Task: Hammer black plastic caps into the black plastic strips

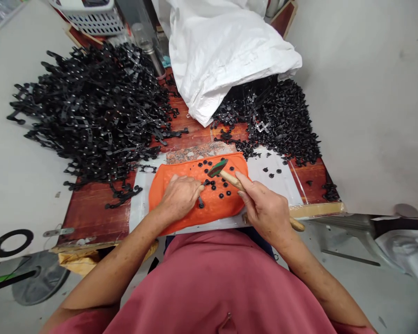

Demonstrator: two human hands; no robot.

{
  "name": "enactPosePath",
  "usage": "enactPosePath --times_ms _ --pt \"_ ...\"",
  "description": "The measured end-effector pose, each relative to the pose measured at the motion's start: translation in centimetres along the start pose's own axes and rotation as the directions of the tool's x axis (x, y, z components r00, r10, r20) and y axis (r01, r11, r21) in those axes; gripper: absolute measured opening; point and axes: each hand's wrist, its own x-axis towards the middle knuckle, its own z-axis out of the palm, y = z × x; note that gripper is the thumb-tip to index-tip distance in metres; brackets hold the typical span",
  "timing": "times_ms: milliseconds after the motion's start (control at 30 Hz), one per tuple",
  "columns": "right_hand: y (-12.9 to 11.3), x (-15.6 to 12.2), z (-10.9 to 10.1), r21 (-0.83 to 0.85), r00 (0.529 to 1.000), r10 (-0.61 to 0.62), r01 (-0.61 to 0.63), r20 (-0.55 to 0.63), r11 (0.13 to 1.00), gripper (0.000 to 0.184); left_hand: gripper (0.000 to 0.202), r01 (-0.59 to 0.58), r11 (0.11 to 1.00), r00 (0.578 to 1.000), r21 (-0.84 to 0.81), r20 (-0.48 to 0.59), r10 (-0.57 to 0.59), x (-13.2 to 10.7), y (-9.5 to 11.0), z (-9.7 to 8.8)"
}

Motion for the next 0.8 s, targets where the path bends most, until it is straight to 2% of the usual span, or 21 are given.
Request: enactPosePath --times_ms 133,300,433,567,633,700,800 --pt "-0.4 0.2 1.3 -0.135 0.996 -0.029 0.04 0.085 0.99 0.048 0.044 -0.024 0.999 0.997 -0.049 -0.074 0.021 -0.2 -0.4 0.6" --pt "-0.9 0.2 1.4 -0.197 0.999 -0.015 0.022 0.039 0.98 0.048 0.043 -0.035 0.997 0.995 -0.067 -0.1 0.028 -0.3 -0.5 0.9" --pt "-1.5 0.7 1.2 -0.266 0.977 0.011 0.047 0.211 0.963 0.049 0.046 -0.033 0.998 0.994 -0.046 -0.101 0.028 -0.4 -0.4 1.0" --pt "-1.6 1.1 1.4 -0.28 0.98 0.047 0.009 0.194 0.96 0.051 0.044 -0.029 0.999 0.993 -0.04 -0.111 0.024 -0.5 -0.3 1.1" --pt "-1.4 1.2 1.5 -0.298 0.971 0.061 0.011 0.232 0.954 0.051 0.044 -0.03 0.999 0.993 -0.042 -0.113 0.025 -0.4 -0.4 1.0" --pt "-1.2 1.2 1.6 -0.258 0.966 0.052 0.017 0.255 0.966 0.051 0.043 -0.023 0.998 0.995 -0.064 -0.094 0.017 -0.4 -0.4 1.0" --pt "-0.4 1.2 1.4 -0.09 0.99 0.037 -0.025 0.138 0.996 0.05 0.04 -0.001 0.992 0.998 -0.126 -0.065 -0.007 -0.3 -0.7 0.8"
